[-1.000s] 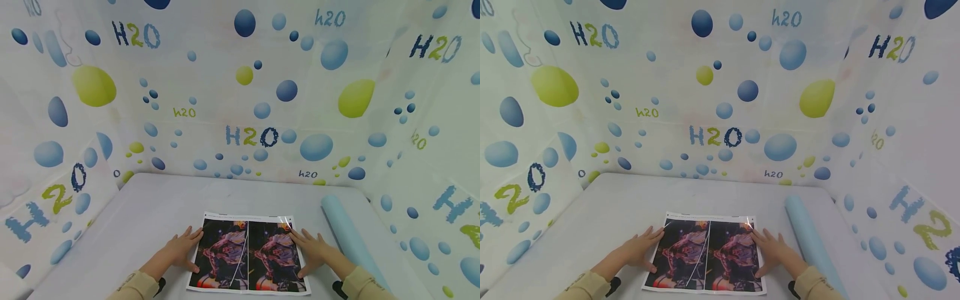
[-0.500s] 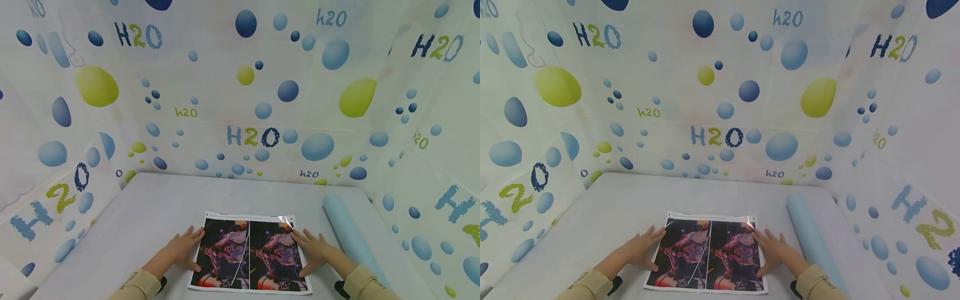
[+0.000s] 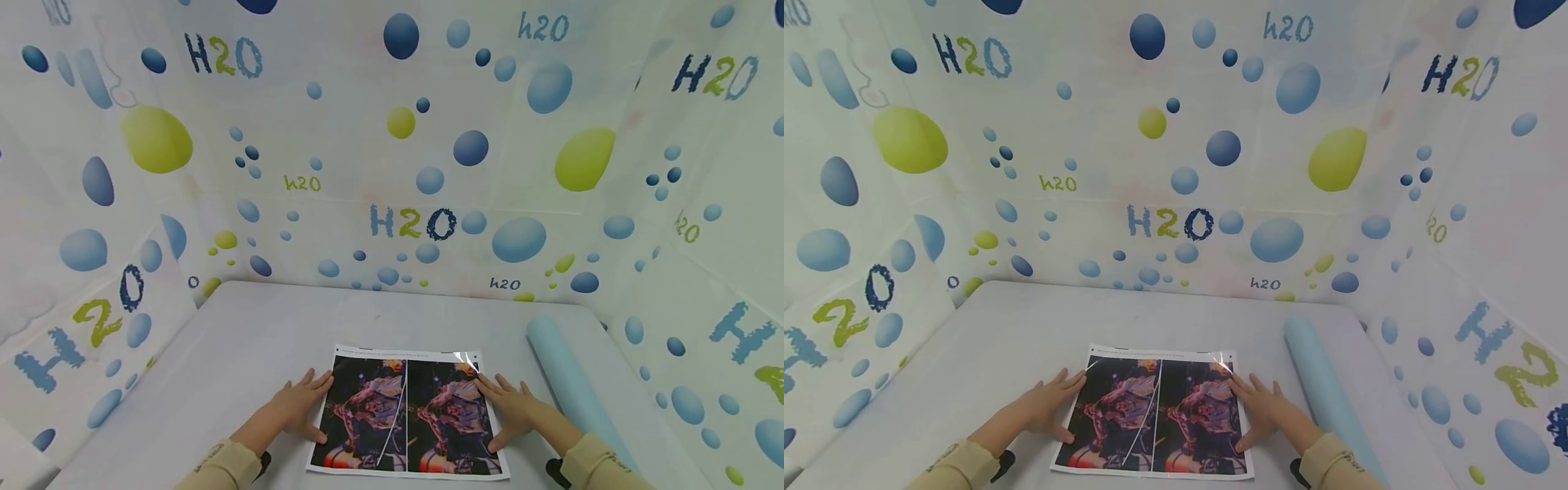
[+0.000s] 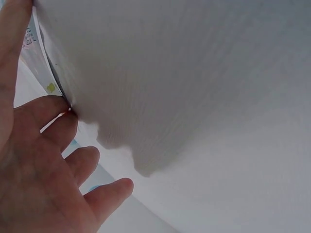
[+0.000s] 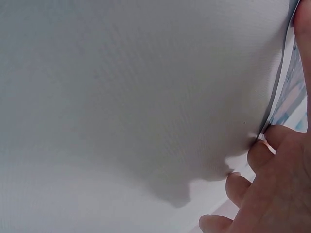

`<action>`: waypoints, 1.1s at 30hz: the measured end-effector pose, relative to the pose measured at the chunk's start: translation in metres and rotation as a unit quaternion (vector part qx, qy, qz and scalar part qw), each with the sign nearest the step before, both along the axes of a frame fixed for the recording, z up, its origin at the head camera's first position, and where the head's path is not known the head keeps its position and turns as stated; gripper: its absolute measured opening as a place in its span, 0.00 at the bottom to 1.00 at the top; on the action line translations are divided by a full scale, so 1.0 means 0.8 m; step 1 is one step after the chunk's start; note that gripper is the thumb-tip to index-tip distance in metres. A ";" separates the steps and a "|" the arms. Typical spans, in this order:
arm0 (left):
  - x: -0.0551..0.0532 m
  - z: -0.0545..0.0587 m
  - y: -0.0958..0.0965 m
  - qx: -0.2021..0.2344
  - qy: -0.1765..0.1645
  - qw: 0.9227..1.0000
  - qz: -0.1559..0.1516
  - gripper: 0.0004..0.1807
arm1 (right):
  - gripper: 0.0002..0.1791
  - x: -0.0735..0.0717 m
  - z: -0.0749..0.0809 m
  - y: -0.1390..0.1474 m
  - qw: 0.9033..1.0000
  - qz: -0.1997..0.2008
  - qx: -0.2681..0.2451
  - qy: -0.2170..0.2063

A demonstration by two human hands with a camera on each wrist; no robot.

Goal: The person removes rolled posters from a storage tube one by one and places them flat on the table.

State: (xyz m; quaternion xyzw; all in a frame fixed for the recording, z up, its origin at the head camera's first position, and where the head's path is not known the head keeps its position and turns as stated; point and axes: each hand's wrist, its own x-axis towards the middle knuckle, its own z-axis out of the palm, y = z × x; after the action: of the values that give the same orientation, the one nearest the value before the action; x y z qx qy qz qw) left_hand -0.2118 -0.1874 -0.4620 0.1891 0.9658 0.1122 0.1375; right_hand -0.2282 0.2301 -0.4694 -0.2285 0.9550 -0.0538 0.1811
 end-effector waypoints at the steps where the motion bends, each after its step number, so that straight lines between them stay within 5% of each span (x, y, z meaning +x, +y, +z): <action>1: 0.000 0.000 0.000 0.000 -0.002 1.000 0.001 0.58 | 0.65 -0.001 0.000 0.000 1.000 -0.001 0.003 0.001; 7: -0.003 0.004 0.003 0.000 -0.012 1.000 0.006 0.58 | 0.65 -0.002 -0.001 -0.001 1.000 -0.003 0.005 0.017; 12: -0.006 0.008 0.007 0.050 -0.021 0.998 -0.005 0.58 | 0.65 0.003 -0.006 -0.003 0.999 -0.006 0.034 0.040; 22: -0.021 0.024 0.025 0.160 0.033 0.987 -0.012 0.45 | 0.66 0.019 0.006 -0.032 0.994 -0.008 0.061 0.088; 28: -0.021 0.038 0.051 0.140 0.137 0.981 -0.013 0.36 | 0.66 0.026 0.005 -0.049 0.991 -0.018 0.076 0.112; 33: -0.007 0.043 0.083 0.079 0.279 0.957 0.011 0.33 | 0.59 0.038 0.002 -0.065 0.987 -0.028 0.080 0.139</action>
State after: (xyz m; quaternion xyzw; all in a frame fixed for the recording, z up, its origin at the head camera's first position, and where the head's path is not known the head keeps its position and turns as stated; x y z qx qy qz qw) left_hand -0.2174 -0.1211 -0.4274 0.2128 0.9558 0.1328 -0.1536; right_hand -0.1981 0.1778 -0.4675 -0.1921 0.9781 0.0497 0.0621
